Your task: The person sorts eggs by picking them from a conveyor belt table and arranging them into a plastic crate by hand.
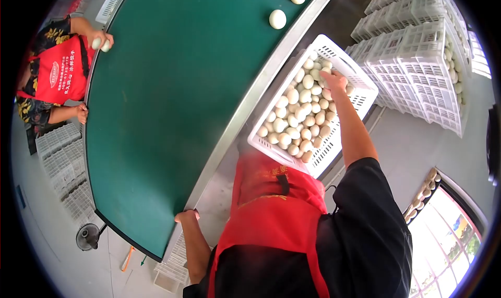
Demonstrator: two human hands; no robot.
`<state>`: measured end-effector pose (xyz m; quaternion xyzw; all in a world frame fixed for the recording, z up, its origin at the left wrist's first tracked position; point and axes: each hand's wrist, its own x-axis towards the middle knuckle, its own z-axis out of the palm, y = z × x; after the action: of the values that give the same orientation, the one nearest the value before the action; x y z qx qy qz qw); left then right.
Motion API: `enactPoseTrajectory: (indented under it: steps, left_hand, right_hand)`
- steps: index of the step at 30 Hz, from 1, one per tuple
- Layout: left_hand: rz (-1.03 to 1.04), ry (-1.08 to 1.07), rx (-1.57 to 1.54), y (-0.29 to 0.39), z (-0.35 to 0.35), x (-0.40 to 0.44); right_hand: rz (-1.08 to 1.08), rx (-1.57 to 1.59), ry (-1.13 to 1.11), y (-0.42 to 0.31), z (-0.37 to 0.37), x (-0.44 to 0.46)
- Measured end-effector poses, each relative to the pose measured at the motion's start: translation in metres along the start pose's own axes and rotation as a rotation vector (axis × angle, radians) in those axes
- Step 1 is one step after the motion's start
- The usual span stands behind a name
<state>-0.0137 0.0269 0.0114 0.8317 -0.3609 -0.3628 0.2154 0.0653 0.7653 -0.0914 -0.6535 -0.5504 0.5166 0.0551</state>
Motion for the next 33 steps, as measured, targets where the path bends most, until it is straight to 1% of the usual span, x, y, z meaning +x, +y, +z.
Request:
enactPoseTrajectory:
  steps: [1, 2, 5, 6, 8, 9, 12, 13, 15, 17, 19, 21, 22, 23, 25, 26, 27, 29, 30, 31, 33]
  left_hand:
    - [0.006, -0.008, 0.002, 0.003, 0.003, 0.015]
    - [0.035, 0.0, 0.024, -0.001, -0.003, -0.003]
    - [0.019, 0.045, 0.012, -0.001, -0.006, -0.013]
    - [0.042, 0.024, 0.033, -0.001, 0.0, -0.002]
    - [0.085, -0.017, 0.071, -0.001, 0.006, 0.02]
    - [0.068, 0.001, 0.049, -0.002, 0.004, 0.008]
    - [0.027, 0.048, -0.037, -0.003, -0.01, -0.025]
    - [0.015, 0.041, -0.047, -0.003, -0.01, -0.024]
    - [-0.006, 0.021, -0.061, -0.002, -0.008, -0.017]
    - [-0.02, -0.008, -0.068, -0.002, -0.005, -0.011]
    - [-0.038, -0.036, -0.078, -0.002, -0.004, -0.009]
    - [-0.05, -0.061, -0.078, -0.001, -0.004, -0.01]
    - [-0.055, -0.07, -0.076, -0.001, -0.004, -0.01]
    - [-0.059, -0.081, -0.07, -0.002, -0.006, -0.011]
    - [-0.069, -0.092, -0.062, -0.002, -0.009, -0.011]
    - [-0.075, -0.096, -0.055, -0.002, -0.01, -0.011]
    - [-0.077, -0.102, -0.048, -0.003, -0.011, -0.012]
    - [-0.082, -0.114, -0.031, -0.002, -0.013, -0.013]
    - [-0.08, -0.121, -0.024, -0.002, -0.014, -0.014]
    - [-0.077, -0.123, -0.015, -0.002, -0.016, -0.016]
    - [-0.068, -0.132, -0.002, -0.001, -0.017, -0.019]
  right_hand:
    - [-0.037, -0.067, 0.078, -0.001, 0.005, 0.004]
    - [-0.073, -0.092, 0.088, 0.0, 0.004, 0.008]
    - [-0.495, -0.274, 0.167, 0.033, -0.009, 0.03]
    - [-0.46, -0.433, 0.185, 0.037, -0.014, 0.034]
    - [-0.363, -0.44, 0.213, 0.046, -0.029, 0.027]
    - [-0.315, -0.442, 0.223, 0.047, -0.035, 0.016]
    - [-0.416, -0.267, 0.121, 0.044, -0.037, -0.01]
    - [-0.563, -0.14, 0.129, 0.044, -0.027, -0.017]
    - [-0.648, -0.043, 0.055, -0.005, -0.012, -0.066]
    - [-0.835, 0.025, 0.006, -0.054, 0.01, -0.098]
    - [-1.047, -0.106, 0.041, -0.108, 0.031, -0.116]
    - [-1.073, -0.271, 0.182, -0.152, 0.059, -0.127]
    - [-1.029, -0.334, 0.139, -0.169, 0.07, -0.127]
    - [-0.892, -0.436, 0.118, -0.192, 0.076, -0.146]
    - [-0.863, -0.581, 0.127, -0.211, 0.094, -0.149]
    - [-0.808, -0.683, 0.073, -0.222, 0.098, -0.155]
    - [-0.805, -0.769, 0.046, -0.227, 0.101, -0.163]
    - [-0.879, -0.834, -0.059, -0.226, 0.109, -0.182]
    - [-0.954, -0.847, -0.07, -0.217, 0.117, -0.188]
    - [-1.039, -0.775, -0.032, -0.2, 0.126, -0.197]
    - [-1.301, -0.786, 0.001, -0.168, 0.139, -0.212]
